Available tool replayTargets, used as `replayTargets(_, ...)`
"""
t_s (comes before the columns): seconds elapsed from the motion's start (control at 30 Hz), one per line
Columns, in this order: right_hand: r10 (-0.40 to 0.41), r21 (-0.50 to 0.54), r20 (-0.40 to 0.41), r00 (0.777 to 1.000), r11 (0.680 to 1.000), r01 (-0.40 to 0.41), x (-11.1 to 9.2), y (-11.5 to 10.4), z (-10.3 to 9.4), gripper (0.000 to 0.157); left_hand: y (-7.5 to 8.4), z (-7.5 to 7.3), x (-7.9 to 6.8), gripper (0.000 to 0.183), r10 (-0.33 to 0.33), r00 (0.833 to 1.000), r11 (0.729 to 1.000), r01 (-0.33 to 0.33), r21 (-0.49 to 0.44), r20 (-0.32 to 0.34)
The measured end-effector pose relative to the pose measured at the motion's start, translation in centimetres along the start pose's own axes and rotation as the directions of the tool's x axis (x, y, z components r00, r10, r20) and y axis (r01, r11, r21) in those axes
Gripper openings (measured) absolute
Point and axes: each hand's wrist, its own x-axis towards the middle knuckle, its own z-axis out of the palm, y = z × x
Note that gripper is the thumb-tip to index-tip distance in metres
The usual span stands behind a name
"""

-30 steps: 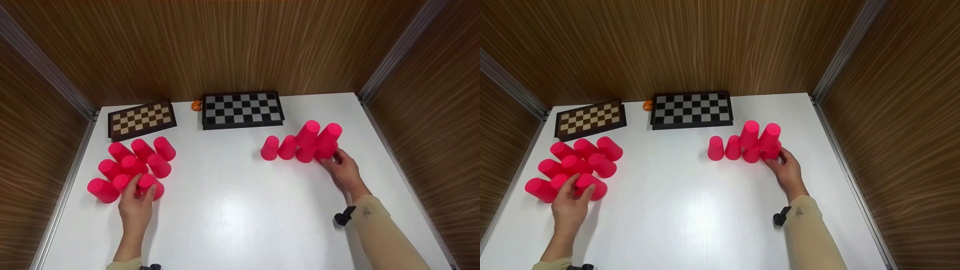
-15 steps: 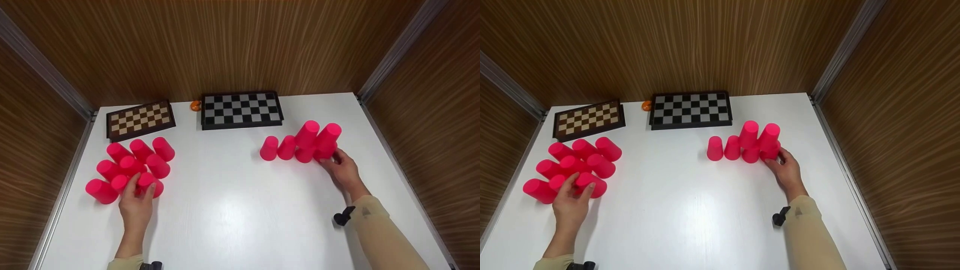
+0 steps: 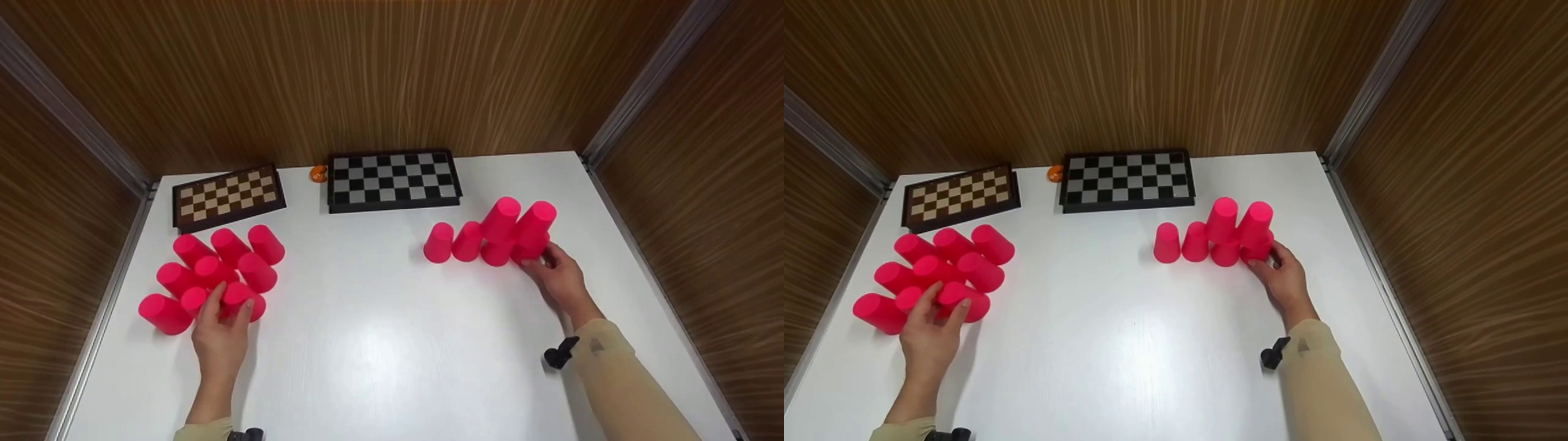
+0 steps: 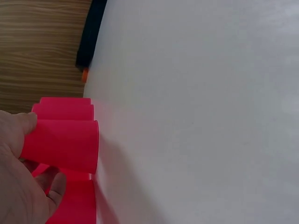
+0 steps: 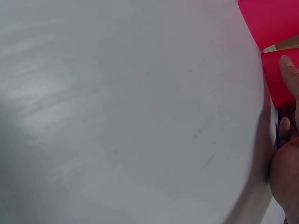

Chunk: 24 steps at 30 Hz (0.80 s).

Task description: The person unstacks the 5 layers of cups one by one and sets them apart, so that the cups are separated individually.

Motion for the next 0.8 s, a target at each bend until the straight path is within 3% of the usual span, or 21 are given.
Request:
replayTargets(0.23,0.002,-0.015,0.008,1.000,1.000,-0.001,-0.1,0.0,-0.1,0.090,1.3,-0.7,-0.4,0.072,0.022,1.000,0.999,-0.021,0.039,-0.022)
replayTargets(0.4,-0.013,-0.035,0.009,1.000,0.999,0.013,-0.2,-0.1,-0.2,0.088,3.2,-1.2,-0.2,0.073,0.078,0.995,0.996,-0.075,0.055,-0.064)
replayTargets(0.6,0.002,-0.018,-0.001,1.000,1.000,-0.003,-0.2,-0.1,0.0,0.088,7.0,-0.8,0.3,0.072,0.167,0.983,0.986,-0.167,0.013,-0.078)
replayTargets(0.8,-0.006,-0.009,0.001,1.000,1.000,0.006,-0.1,0.0,0.1,0.089,11.8,1.7,0.9,0.070,0.268,0.963,0.961,-0.270,-0.066,-0.036)
